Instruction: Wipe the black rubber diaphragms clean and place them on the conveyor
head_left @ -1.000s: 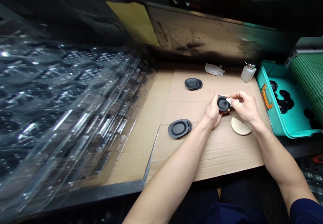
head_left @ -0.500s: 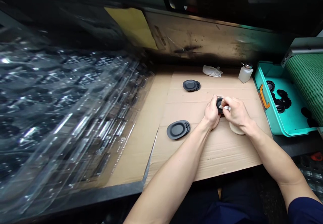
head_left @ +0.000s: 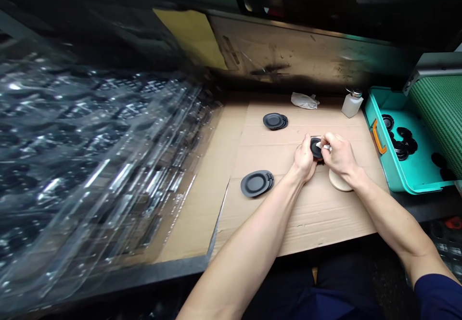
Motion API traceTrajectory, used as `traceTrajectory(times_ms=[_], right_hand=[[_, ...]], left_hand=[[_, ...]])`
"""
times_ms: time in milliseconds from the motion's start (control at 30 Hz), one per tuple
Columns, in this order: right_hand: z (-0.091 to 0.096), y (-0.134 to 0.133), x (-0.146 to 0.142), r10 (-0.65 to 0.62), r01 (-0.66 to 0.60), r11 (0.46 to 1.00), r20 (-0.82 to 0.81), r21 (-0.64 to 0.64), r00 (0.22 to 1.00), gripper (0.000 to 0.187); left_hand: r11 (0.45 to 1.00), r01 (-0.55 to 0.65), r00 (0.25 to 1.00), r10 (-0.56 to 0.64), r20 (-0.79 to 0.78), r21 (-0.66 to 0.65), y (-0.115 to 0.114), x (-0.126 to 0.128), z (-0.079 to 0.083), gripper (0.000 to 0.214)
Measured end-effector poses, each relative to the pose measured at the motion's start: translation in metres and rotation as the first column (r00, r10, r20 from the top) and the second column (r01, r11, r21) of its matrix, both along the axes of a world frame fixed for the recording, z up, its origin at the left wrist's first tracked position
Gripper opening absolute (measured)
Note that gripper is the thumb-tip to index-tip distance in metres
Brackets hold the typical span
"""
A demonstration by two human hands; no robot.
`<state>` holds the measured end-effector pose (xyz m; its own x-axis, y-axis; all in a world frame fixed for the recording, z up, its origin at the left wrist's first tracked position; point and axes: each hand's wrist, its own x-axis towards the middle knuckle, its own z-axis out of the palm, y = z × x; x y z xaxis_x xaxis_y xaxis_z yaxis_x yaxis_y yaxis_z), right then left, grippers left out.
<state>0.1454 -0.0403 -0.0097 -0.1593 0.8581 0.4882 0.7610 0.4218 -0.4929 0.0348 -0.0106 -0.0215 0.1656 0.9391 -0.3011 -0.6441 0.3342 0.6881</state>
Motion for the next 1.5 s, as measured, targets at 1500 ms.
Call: traceTrajectory(times_ms=[1500], right_hand=[[-0.011, 0.027, 0.057, -0.326, 0.342, 0.938, -0.181, 0.062, 0.928, 0.009]], left_hand=[[0.95, 0.265, 0.956, -0.236, 0.172, -0.166, 0.016, -0.026, 0.012, 0.065]])
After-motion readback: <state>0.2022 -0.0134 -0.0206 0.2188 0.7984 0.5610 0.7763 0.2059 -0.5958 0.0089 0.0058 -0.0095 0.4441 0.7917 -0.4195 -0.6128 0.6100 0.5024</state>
